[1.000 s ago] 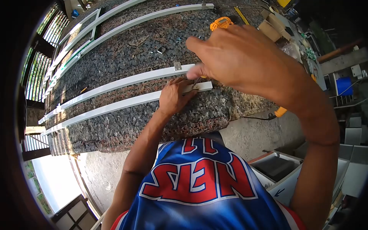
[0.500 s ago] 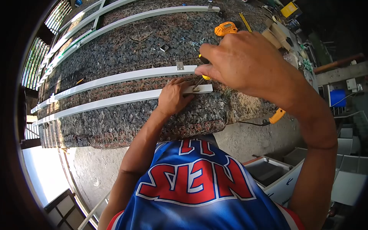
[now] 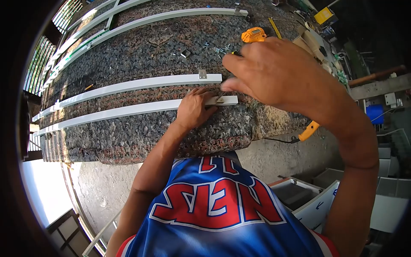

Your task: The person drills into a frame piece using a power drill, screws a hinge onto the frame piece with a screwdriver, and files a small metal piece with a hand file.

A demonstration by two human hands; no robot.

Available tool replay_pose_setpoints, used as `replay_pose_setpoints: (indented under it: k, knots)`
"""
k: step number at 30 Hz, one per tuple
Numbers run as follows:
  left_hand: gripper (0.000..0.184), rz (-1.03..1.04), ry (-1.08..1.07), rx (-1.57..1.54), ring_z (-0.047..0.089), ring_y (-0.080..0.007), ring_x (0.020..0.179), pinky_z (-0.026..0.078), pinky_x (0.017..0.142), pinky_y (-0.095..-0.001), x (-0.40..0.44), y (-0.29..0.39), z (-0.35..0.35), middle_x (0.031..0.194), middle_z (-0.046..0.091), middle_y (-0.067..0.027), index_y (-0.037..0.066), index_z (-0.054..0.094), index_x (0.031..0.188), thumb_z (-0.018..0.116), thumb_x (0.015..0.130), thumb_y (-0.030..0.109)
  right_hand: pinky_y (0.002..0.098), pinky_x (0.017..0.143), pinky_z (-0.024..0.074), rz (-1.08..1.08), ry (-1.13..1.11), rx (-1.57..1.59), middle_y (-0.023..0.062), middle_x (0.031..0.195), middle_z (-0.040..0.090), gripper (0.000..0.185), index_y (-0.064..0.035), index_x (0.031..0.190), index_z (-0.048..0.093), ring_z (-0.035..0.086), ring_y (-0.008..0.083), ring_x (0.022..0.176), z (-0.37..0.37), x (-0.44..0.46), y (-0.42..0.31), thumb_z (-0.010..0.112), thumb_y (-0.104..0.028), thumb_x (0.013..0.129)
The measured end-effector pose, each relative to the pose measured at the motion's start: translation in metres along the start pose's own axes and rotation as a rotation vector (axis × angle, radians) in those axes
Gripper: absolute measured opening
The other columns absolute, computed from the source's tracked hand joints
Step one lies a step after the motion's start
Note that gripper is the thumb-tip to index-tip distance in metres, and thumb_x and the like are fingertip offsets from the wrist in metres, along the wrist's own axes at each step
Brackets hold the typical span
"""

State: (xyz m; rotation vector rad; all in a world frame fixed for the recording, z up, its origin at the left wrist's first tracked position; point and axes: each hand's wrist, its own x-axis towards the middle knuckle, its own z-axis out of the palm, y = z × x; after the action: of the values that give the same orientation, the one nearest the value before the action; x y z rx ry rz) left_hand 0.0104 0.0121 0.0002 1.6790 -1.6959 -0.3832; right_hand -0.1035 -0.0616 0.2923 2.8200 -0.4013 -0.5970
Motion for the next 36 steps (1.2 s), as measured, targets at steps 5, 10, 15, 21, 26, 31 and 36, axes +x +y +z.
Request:
replay_pose_setpoints:
  k: [5, 10, 15, 21, 26, 31, 36]
  knots:
    - [0.044, -0.003, -0.022, -0.017, 0.061, -0.0359, 0.115, 0.048, 0.104, -0.0429, -0.001, -0.001, 0.002, 0.118, 0.067, -0.0149, 0.008, 0.07, 0.118, 0.078, 0.079, 0.025, 0.0427, 0.072, 0.0544, -0.143, 0.219, 0.111, 0.0133, 0.105, 0.063, 0.034, -0.0027, 0.099, 0.06, 0.069, 0.0333, 0.09, 0.009, -0.019, 0.004, 0.068, -0.035, 0.094]
    - [0.046, 0.001, -0.015, -0.011, 0.062, -0.0377, 0.115, 0.048, 0.104, -0.0441, 0.0, -0.001, 0.0, 0.118, 0.068, -0.0152, 0.008, 0.07, 0.118, 0.08, 0.077, 0.026, 0.043, 0.069, 0.0543, -0.01, 0.163, 0.048, 0.0139, 0.094, 0.064, 0.035, -0.0033, 0.097, 0.061, 0.069, 0.0341, 0.082, 0.01, -0.008, 0.006, 0.068, -0.037, 0.094]
    - [0.046, 0.0, -0.016, -0.021, 0.062, -0.0375, 0.115, 0.048, 0.104, -0.0443, 0.001, -0.001, 0.0, 0.119, 0.068, -0.0152, 0.008, 0.07, 0.118, 0.08, 0.077, 0.026, 0.0455, 0.066, 0.0538, -0.169, 0.412, 0.091, 0.0136, 0.071, 0.061, 0.035, -0.0045, 0.093, 0.063, 0.067, 0.0371, 0.068, 0.022, -0.007, 0.015, 0.067, -0.04, 0.095]
    - [0.047, -0.011, -0.021, -0.023, 0.062, -0.0377, 0.115, 0.049, 0.104, -0.0445, -0.001, -0.001, 0.0, 0.119, 0.067, -0.015, 0.01, 0.07, 0.12, 0.08, 0.078, 0.027, 0.0463, 0.068, 0.0538, -0.228, 0.443, 0.095, 0.0134, 0.076, 0.064, 0.037, -0.0051, 0.094, 0.064, 0.068, 0.0373, 0.072, 0.024, -0.005, 0.018, 0.067, -0.042, 0.095]
    - [0.046, -0.004, -0.018, -0.016, 0.062, -0.0379, 0.115, 0.049, 0.104, -0.0446, -0.001, -0.002, 0.001, 0.119, 0.068, -0.0148, 0.01, 0.07, 0.12, 0.08, 0.078, 0.028, 0.0447, 0.075, 0.0542, 0.099, 0.065, 0.094, 0.0132, 0.1, 0.066, 0.038, -0.004, 0.1, 0.062, 0.069, 0.035, 0.09, 0.01, -0.004, 0.01, 0.066, -0.041, 0.095]
    - [0.046, -0.009, -0.024, -0.033, 0.062, -0.0376, 0.115, 0.049, 0.104, -0.0443, 0.001, -0.003, 0.001, 0.118, 0.068, -0.015, 0.009, 0.07, 0.119, 0.079, 0.078, 0.028, 0.0444, 0.078, 0.0544, -0.095, 0.199, 0.127, 0.0122, 0.106, 0.065, 0.036, -0.0033, 0.103, 0.063, 0.068, 0.0341, 0.095, 0.017, -0.011, 0.023, 0.065, -0.038, 0.096]
    - [0.046, 0.0, -0.022, -0.02, 0.062, -0.0373, 0.116, 0.049, 0.104, -0.0439, 0.001, -0.003, -0.001, 0.12, 0.068, -0.0156, 0.009, 0.07, 0.119, 0.08, 0.078, 0.027, 0.0469, 0.079, 0.0537, -0.047, 0.21, 0.197, 0.0178, 0.094, 0.069, 0.036, -0.0032, 0.106, 0.064, 0.069, 0.0372, 0.09, 0.014, -0.014, 0.021, 0.064, -0.038, 0.097]
